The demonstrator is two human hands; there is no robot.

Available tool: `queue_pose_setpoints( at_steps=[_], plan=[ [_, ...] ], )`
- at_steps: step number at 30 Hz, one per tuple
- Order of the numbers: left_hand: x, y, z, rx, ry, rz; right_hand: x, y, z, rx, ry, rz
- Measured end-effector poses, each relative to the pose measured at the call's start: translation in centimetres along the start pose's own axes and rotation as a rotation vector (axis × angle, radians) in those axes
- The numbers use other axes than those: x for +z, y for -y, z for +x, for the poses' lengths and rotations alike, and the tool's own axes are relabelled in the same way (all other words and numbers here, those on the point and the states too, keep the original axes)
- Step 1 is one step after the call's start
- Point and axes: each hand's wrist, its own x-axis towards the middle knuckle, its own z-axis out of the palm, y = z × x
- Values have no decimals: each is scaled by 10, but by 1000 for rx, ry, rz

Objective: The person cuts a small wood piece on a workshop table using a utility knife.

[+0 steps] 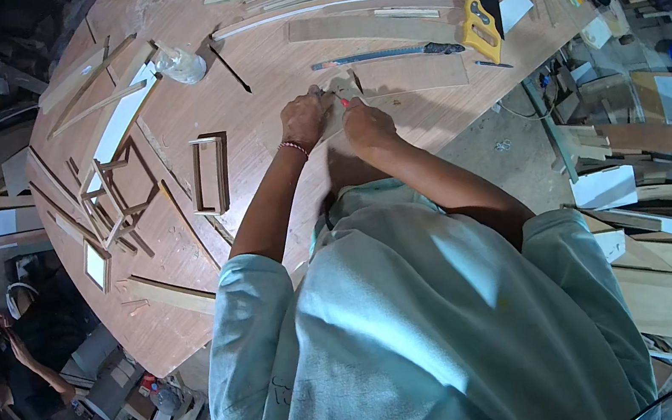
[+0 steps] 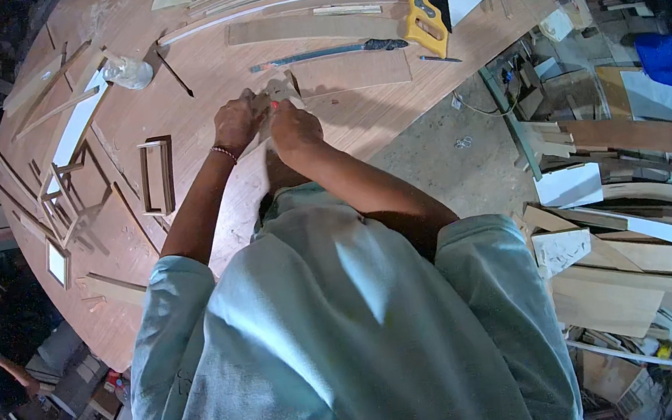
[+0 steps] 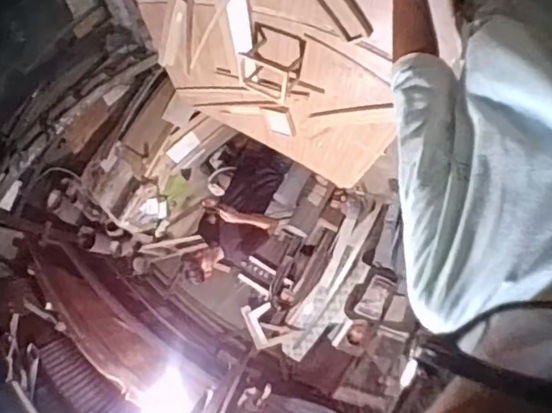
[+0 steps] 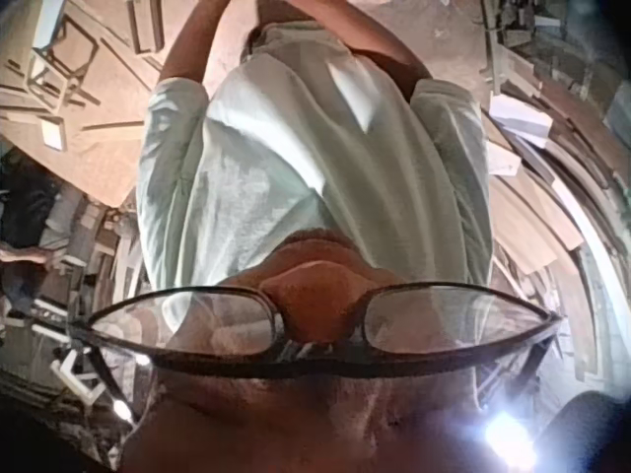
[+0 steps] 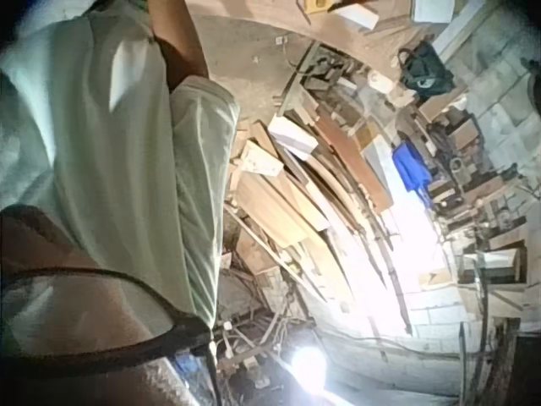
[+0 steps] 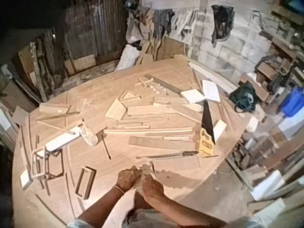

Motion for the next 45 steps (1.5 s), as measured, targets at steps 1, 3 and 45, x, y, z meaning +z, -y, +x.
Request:
queue_pose_setpoints(
  at_steps=[1, 3, 45],
  plan=[
    [0, 1, 0, 1, -5, 4, 2, 0, 1, 24, -7, 36],
    [-1, 1, -1, 39, -47, 20, 6, -1, 0, 60, -67, 122],
    [-4, -1, 21, -24, 122, 87, 26, -36, 3, -201, -188, 8]
  ],
)
